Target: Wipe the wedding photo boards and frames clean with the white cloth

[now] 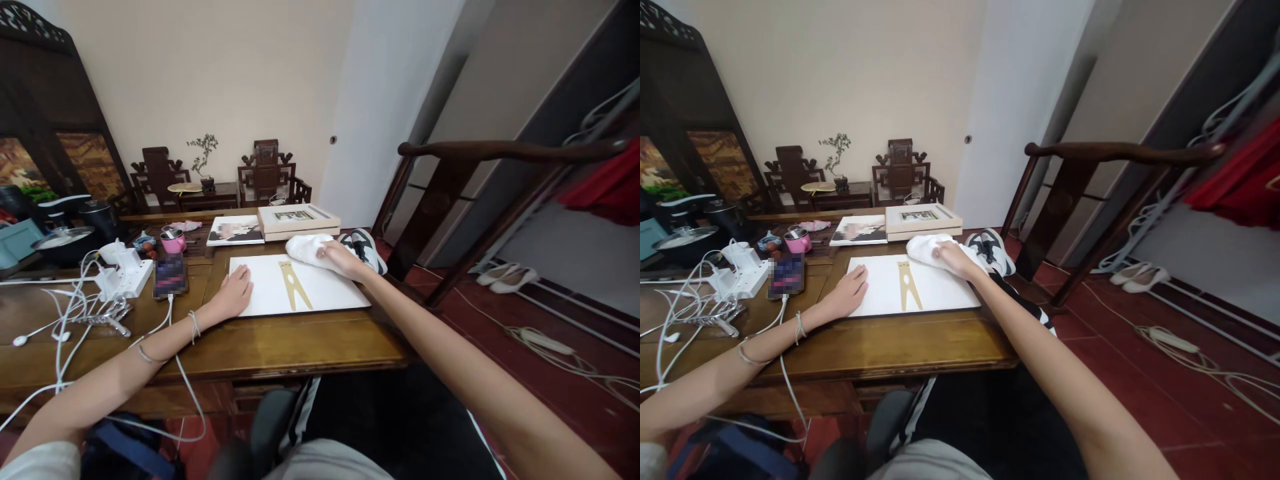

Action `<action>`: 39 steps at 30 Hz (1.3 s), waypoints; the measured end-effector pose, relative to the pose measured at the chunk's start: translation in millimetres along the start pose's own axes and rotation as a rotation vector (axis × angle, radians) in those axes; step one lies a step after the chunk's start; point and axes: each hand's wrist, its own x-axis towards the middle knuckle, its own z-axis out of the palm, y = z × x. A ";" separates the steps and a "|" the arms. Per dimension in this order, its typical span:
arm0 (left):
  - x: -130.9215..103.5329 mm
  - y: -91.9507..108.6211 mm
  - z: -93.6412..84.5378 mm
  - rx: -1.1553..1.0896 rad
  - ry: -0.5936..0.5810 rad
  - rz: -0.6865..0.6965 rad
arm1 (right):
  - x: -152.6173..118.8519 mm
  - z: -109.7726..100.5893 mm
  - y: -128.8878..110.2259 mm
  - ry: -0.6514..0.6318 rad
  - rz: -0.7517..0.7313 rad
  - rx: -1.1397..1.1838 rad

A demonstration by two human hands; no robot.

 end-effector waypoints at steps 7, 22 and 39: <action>1.0 -0.7 3.2 0.004 0.024 -0.002 | -61.6 -23.2 -15.9 -0.141 -0.004 -0.058; 2.3 -4.4 5.8 -0.014 0.003 -0.005 | -61.4 -36.1 -12.9 -0.141 0.286 0.135; 1.8 -3.9 7.7 -0.020 0.028 -0.017 | -103.2 37.2 -79.6 -0.401 -0.295 -0.292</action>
